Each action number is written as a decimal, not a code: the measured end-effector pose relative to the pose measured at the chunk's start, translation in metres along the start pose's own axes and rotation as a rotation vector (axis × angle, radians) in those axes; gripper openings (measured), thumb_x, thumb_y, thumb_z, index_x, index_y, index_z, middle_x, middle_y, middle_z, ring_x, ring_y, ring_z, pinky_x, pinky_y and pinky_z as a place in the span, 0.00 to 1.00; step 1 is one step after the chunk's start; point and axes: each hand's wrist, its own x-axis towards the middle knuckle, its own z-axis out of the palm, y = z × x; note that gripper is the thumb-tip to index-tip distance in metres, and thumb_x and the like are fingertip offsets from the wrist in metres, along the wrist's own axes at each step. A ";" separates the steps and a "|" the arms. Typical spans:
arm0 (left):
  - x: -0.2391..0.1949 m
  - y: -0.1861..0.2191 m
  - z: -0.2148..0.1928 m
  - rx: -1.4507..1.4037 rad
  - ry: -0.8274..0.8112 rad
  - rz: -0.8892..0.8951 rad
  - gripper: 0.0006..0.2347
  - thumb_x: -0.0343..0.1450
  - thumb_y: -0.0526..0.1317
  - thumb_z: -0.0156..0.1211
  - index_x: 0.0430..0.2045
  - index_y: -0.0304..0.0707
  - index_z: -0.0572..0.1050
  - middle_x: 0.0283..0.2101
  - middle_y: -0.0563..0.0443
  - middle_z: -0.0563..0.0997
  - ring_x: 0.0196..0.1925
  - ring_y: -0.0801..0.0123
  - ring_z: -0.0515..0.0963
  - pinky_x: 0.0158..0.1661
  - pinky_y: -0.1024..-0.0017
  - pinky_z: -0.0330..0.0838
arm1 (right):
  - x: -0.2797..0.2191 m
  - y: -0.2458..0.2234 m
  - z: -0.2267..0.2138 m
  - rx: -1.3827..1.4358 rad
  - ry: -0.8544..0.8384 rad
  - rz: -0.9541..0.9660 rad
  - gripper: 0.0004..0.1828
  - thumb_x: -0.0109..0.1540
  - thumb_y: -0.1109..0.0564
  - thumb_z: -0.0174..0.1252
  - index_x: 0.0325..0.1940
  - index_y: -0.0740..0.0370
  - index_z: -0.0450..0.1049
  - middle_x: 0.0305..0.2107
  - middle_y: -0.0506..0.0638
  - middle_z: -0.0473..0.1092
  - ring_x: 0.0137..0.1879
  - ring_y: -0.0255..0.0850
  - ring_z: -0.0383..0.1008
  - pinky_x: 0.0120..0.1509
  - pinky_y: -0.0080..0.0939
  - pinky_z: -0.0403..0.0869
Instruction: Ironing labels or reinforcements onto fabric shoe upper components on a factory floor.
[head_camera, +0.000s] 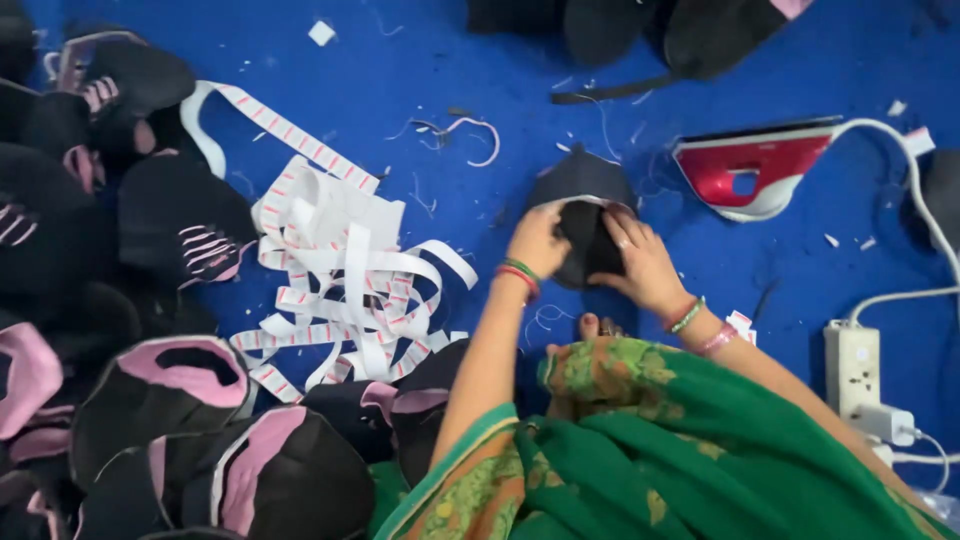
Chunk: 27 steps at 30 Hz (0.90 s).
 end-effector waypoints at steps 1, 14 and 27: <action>0.003 -0.015 0.002 -0.003 -0.014 0.001 0.25 0.60 0.29 0.63 0.56 0.38 0.76 0.49 0.36 0.81 0.46 0.47 0.83 0.50 0.62 0.78 | 0.001 0.006 -0.003 -0.001 0.000 0.014 0.56 0.44 0.46 0.73 0.71 0.71 0.60 0.68 0.65 0.58 0.69 0.64 0.62 0.70 0.57 0.63; -0.098 -0.028 -0.041 0.206 0.079 -0.198 0.06 0.62 0.39 0.71 0.28 0.41 0.83 0.33 0.39 0.85 0.35 0.53 0.85 0.37 0.63 0.78 | 0.016 0.019 -0.002 -0.065 -0.074 -0.016 0.30 0.62 0.53 0.63 0.68 0.62 0.70 0.63 0.60 0.67 0.64 0.59 0.70 0.67 0.51 0.71; -0.066 0.014 -0.006 -0.264 0.088 -0.223 0.07 0.69 0.40 0.64 0.35 0.40 0.85 0.25 0.47 0.85 0.26 0.68 0.84 0.30 0.71 0.76 | 0.013 -0.005 0.011 -0.184 0.029 0.001 0.30 0.59 0.56 0.59 0.67 0.63 0.70 0.58 0.62 0.66 0.63 0.58 0.68 0.62 0.50 0.72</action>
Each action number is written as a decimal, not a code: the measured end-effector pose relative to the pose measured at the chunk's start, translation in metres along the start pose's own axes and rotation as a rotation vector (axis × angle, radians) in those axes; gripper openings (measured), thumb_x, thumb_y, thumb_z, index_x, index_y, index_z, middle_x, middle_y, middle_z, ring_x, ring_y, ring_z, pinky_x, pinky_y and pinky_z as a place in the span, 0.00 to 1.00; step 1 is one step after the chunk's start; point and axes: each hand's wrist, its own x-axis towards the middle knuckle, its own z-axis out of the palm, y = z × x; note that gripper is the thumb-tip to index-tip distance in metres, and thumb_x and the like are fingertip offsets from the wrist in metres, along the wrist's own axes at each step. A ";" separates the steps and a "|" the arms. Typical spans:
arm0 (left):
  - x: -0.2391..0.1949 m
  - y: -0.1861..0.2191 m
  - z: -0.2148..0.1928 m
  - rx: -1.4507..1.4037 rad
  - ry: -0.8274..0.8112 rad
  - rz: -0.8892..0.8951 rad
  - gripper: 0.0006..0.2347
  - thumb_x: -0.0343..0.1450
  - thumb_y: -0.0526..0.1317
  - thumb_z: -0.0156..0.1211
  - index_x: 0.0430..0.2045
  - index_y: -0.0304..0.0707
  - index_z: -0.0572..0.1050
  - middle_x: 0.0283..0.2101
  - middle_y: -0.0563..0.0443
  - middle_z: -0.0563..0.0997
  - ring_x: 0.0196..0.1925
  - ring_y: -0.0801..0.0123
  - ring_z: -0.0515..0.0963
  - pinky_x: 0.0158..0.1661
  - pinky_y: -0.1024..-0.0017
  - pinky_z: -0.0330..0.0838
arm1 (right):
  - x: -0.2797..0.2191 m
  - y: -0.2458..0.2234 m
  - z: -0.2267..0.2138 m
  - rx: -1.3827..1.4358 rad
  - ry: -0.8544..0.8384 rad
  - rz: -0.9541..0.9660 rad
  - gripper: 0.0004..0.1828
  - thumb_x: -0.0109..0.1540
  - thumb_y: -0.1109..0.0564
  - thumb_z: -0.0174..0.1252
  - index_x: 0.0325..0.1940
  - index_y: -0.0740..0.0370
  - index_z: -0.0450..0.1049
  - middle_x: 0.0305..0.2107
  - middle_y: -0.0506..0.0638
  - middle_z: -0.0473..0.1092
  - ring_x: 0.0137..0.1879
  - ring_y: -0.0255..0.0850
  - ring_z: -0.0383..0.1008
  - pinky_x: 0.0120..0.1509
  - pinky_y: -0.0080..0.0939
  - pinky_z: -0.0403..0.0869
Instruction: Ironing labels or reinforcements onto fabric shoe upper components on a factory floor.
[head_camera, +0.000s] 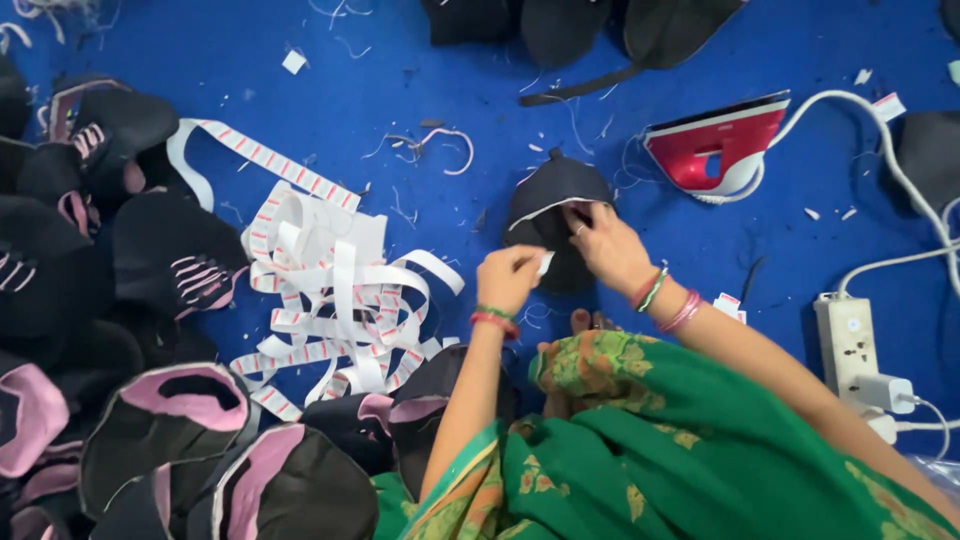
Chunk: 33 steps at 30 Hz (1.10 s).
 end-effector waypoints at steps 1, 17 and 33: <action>0.021 -0.008 0.014 0.000 -0.006 0.001 0.07 0.69 0.40 0.64 0.35 0.40 0.85 0.25 0.47 0.85 0.26 0.68 0.84 0.30 0.71 0.76 | -0.002 0.001 0.002 -0.002 0.001 0.006 0.30 0.59 0.56 0.59 0.67 0.63 0.70 0.58 0.62 0.66 0.63 0.58 0.68 0.62 0.50 0.72; 0.113 -0.011 0.066 0.075 0.465 -0.084 0.08 0.61 0.40 0.71 0.24 0.34 0.85 0.26 0.40 0.86 0.31 0.53 0.87 0.38 0.61 0.79 | 0.008 0.003 -0.006 -0.081 -0.081 0.085 0.44 0.55 0.47 0.65 0.74 0.61 0.60 0.63 0.54 0.64 0.57 0.50 0.68 0.59 0.49 0.69; 0.051 -0.001 0.055 0.604 0.392 0.457 0.22 0.69 0.29 0.54 0.60 0.44 0.74 0.56 0.39 0.75 0.58 0.47 0.75 0.56 0.57 0.72 | 0.031 0.010 -0.003 -0.188 -0.157 0.027 0.42 0.53 0.48 0.67 0.71 0.48 0.64 0.61 0.50 0.63 0.64 0.52 0.65 0.61 0.53 0.70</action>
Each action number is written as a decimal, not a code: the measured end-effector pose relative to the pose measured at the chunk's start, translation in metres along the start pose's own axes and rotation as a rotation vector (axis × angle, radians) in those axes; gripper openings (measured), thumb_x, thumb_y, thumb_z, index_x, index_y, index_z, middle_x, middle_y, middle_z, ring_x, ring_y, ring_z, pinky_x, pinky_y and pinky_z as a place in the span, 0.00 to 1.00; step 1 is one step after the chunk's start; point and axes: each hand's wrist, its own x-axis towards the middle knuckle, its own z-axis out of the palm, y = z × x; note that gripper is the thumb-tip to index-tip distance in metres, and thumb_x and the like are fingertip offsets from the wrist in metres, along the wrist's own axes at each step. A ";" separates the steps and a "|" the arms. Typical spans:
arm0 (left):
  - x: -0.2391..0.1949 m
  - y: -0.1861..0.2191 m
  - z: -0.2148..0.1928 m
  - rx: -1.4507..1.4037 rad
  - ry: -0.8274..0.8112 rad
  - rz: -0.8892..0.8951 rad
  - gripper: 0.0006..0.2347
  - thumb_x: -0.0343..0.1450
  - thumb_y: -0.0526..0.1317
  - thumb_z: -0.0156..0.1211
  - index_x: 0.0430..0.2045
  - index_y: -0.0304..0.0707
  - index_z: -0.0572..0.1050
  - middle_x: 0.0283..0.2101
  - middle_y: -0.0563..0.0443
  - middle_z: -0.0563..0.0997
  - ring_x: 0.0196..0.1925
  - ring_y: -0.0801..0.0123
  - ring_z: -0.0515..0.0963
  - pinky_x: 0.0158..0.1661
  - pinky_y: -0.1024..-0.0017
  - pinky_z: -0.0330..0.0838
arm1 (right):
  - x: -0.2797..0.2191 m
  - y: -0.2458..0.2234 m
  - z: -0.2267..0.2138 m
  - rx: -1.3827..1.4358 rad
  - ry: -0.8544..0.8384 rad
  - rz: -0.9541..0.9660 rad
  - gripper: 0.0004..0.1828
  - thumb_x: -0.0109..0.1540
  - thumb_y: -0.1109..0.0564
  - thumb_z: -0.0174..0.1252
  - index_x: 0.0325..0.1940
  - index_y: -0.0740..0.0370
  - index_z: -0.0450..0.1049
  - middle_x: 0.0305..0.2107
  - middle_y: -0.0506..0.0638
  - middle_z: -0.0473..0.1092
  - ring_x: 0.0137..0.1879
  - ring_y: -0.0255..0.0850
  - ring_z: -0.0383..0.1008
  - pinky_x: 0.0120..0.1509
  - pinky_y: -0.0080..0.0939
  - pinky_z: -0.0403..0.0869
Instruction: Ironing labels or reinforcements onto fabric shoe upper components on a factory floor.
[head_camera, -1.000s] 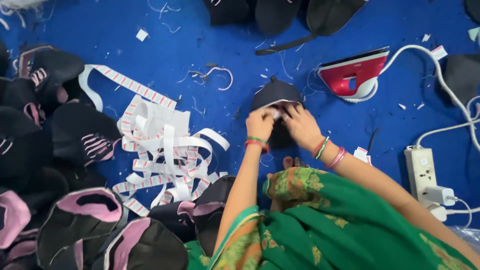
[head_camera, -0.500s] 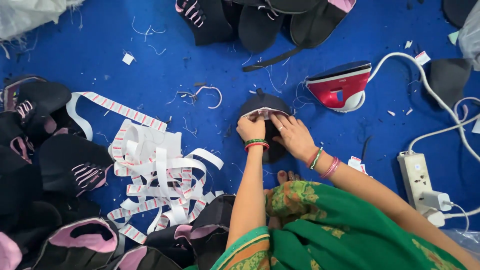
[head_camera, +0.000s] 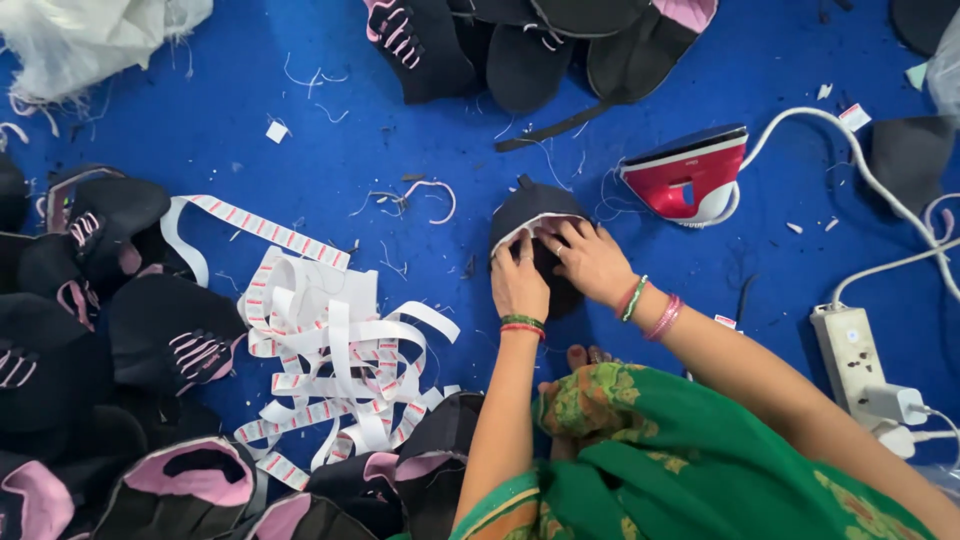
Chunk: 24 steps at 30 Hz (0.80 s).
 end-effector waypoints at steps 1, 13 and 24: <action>0.001 0.000 0.001 -0.002 0.002 0.003 0.22 0.69 0.29 0.54 0.60 0.44 0.74 0.56 0.39 0.75 0.58 0.47 0.75 0.56 0.57 0.72 | 0.000 -0.001 -0.001 -0.003 0.002 0.001 0.42 0.53 0.48 0.67 0.71 0.48 0.64 0.61 0.50 0.63 0.64 0.52 0.65 0.61 0.53 0.70; 0.018 0.000 -0.013 0.207 -0.561 -0.288 0.28 0.72 0.42 0.50 0.72 0.67 0.59 0.31 0.33 0.83 0.34 0.41 0.83 0.42 0.46 0.77 | 0.011 0.011 0.005 0.051 -0.007 -0.016 0.45 0.50 0.48 0.70 0.71 0.49 0.63 0.61 0.54 0.63 0.65 0.58 0.64 0.63 0.55 0.70; 0.014 0.007 -0.006 0.196 -0.636 -0.286 0.35 0.72 0.45 0.50 0.76 0.62 0.43 0.34 0.30 0.83 0.36 0.40 0.84 0.41 0.46 0.77 | 0.014 0.009 0.003 0.049 -0.061 0.011 0.45 0.49 0.48 0.71 0.70 0.49 0.64 0.61 0.55 0.62 0.64 0.59 0.65 0.61 0.56 0.71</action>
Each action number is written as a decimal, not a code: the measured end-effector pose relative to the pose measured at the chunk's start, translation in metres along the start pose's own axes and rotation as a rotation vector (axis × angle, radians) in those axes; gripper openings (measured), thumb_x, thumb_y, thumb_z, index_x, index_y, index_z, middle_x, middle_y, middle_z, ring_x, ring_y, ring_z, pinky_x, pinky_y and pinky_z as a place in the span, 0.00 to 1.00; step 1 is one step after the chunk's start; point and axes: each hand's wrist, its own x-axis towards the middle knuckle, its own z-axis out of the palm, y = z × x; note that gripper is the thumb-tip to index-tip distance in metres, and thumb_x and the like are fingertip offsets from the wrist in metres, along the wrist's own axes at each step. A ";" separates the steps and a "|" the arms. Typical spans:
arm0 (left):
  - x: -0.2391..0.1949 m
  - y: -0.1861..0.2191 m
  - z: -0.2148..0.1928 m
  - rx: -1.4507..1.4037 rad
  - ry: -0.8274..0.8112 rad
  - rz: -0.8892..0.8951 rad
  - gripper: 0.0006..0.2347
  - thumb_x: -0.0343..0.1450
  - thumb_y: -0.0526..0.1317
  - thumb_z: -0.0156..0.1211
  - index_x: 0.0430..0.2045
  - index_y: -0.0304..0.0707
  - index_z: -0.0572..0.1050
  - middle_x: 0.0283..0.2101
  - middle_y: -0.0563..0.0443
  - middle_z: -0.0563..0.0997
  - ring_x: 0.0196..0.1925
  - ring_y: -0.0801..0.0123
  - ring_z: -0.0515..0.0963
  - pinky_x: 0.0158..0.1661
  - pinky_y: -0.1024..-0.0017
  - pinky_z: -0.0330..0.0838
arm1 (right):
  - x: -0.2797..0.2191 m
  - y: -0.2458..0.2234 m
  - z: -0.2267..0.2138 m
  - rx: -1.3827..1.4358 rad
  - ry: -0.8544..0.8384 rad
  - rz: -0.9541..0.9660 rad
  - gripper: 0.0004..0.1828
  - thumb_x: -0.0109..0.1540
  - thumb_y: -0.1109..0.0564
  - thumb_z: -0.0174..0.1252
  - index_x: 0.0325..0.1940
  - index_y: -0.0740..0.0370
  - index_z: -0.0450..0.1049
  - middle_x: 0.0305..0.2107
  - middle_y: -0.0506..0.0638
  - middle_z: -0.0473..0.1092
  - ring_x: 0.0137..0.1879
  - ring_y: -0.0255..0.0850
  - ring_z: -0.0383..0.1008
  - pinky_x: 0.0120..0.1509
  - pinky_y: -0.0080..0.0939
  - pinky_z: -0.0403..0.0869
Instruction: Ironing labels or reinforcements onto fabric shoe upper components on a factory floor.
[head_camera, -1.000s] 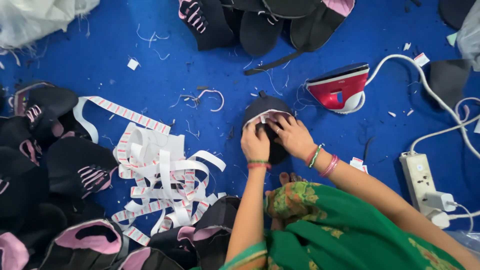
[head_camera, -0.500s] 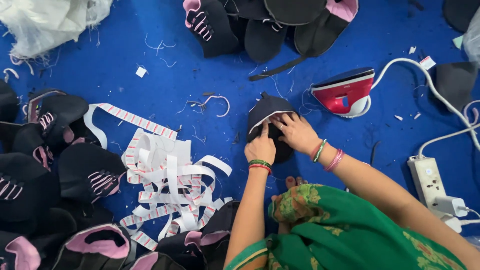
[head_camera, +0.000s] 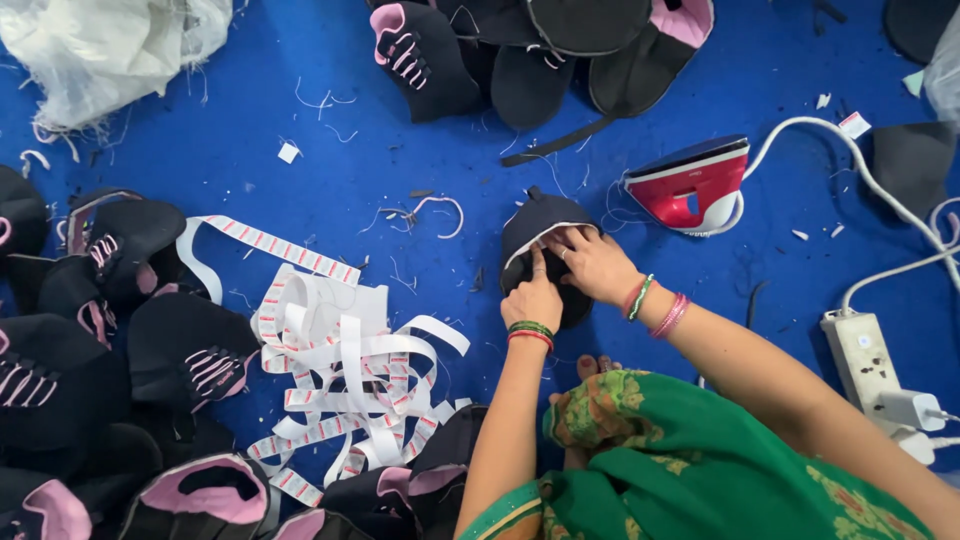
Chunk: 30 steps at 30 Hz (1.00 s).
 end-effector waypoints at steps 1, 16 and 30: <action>0.001 -0.001 0.004 -0.001 0.000 0.000 0.35 0.72 0.45 0.50 0.76 0.62 0.43 0.34 0.30 0.83 0.36 0.40 0.84 0.41 0.46 0.77 | -0.003 0.000 0.002 -0.001 -0.001 0.000 0.45 0.49 0.48 0.71 0.70 0.49 0.64 0.61 0.55 0.62 0.64 0.59 0.65 0.61 0.56 0.71; 0.006 0.012 0.017 0.150 -0.017 0.011 0.34 0.75 0.40 0.47 0.76 0.35 0.39 0.34 0.36 0.86 0.34 0.51 0.87 0.36 0.56 0.80 | -0.082 -0.001 0.009 0.463 0.578 0.139 0.30 0.60 0.64 0.63 0.67 0.59 0.67 0.59 0.61 0.65 0.62 0.56 0.70 0.64 0.47 0.73; 0.011 0.012 0.018 0.208 0.012 0.033 0.34 0.73 0.36 0.47 0.75 0.27 0.41 0.31 0.40 0.86 0.30 0.57 0.87 0.30 0.60 0.80 | -0.083 0.110 -0.027 0.713 0.777 0.587 0.20 0.58 0.56 0.66 0.52 0.67 0.77 0.38 0.54 0.78 0.43 0.45 0.79 0.48 0.44 0.77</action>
